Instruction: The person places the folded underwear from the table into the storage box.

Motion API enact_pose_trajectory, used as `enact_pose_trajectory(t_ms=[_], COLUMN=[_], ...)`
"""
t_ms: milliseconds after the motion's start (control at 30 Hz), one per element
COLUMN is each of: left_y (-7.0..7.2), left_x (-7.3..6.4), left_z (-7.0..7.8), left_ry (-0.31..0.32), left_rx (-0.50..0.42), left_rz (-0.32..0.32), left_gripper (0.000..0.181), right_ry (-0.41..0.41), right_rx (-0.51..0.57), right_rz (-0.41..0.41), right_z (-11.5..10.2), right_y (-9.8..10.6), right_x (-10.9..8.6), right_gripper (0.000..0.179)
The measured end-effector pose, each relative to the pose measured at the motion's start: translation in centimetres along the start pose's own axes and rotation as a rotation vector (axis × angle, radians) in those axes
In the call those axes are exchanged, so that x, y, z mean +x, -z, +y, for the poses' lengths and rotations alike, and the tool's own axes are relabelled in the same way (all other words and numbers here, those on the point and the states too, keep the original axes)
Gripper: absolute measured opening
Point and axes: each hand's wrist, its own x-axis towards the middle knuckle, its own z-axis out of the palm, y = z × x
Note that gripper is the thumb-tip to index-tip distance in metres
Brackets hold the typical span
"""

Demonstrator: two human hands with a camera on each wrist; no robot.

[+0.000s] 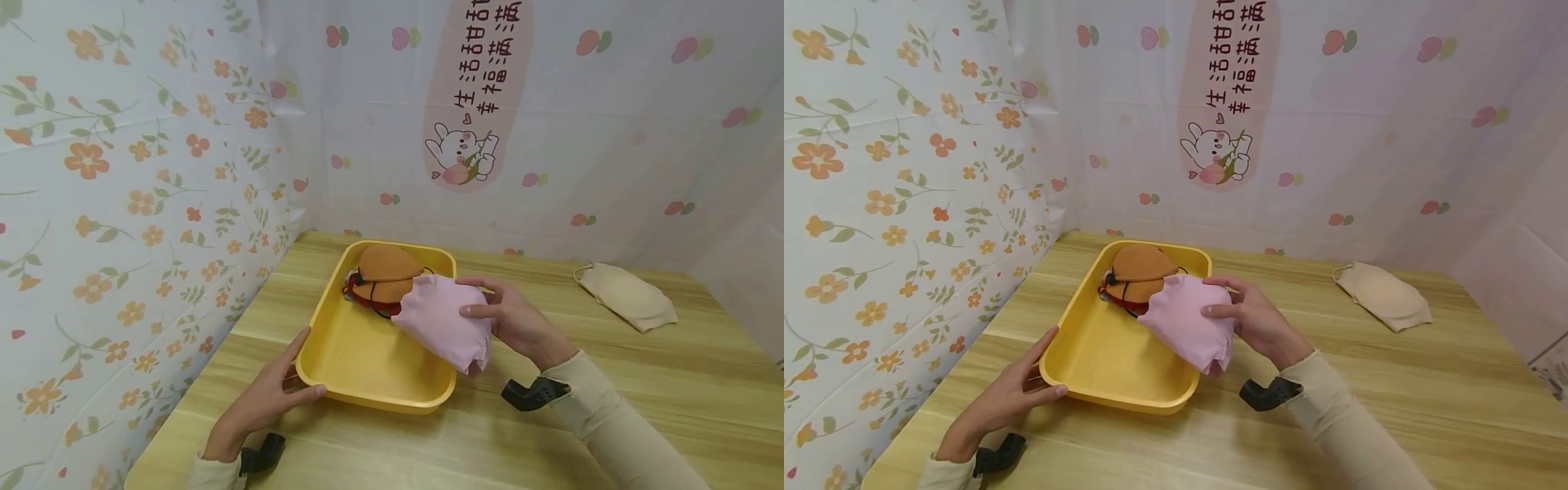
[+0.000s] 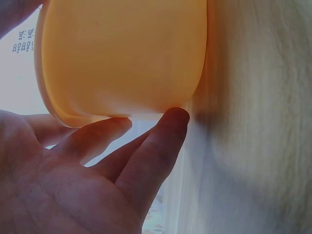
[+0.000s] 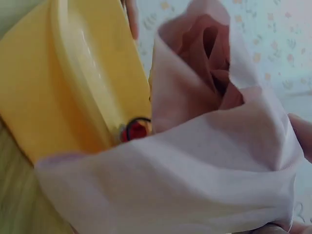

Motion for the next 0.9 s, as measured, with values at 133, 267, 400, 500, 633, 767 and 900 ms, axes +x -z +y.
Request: enact_pose_trajectory(t_ms=[133,267,400,500,633,767,900], left_y=[0.1,0.2,0.4,0.4,0.2,0.2,0.3], left_x=[0.0,-0.1,-0.1,-0.2,-0.2,-0.1,-0.1], left_z=[0.1,0.2,0.2,0.1,0.0,0.0,0.1], left_ry=[0.002,-0.003,-0.015,-0.025,-0.027,-0.040,-0.055], left_rx=[0.002,0.007,0.017,0.015,-0.005,-0.003,0.006], left_rz=[0.001,0.001,0.003,0.004,0.007,0.004,0.002], left_gripper=[0.098,0.098,0.098,0.098,0.097,0.097,0.098], right_ry=[0.005,-0.005,-0.029,-0.052,-0.076,-0.096,-0.124], right_rx=[0.016,0.026,0.045,0.054,0.027,-0.010,-0.008], right_rz=[-0.038,-0.066,-0.091,-0.113,-0.133,-0.146,-0.167], right_z=[0.2,0.3,0.1,-0.2,-0.4,-0.3,0.3], right_y=[-1.2,-2.4,-3.9,-5.0,-6.3,-7.1,-7.6], right_x=[0.8,1.7,2.6,3.2,3.9,4.5,5.0], right_gripper=[0.055,0.059,0.061,0.061,0.060,0.062,0.063])
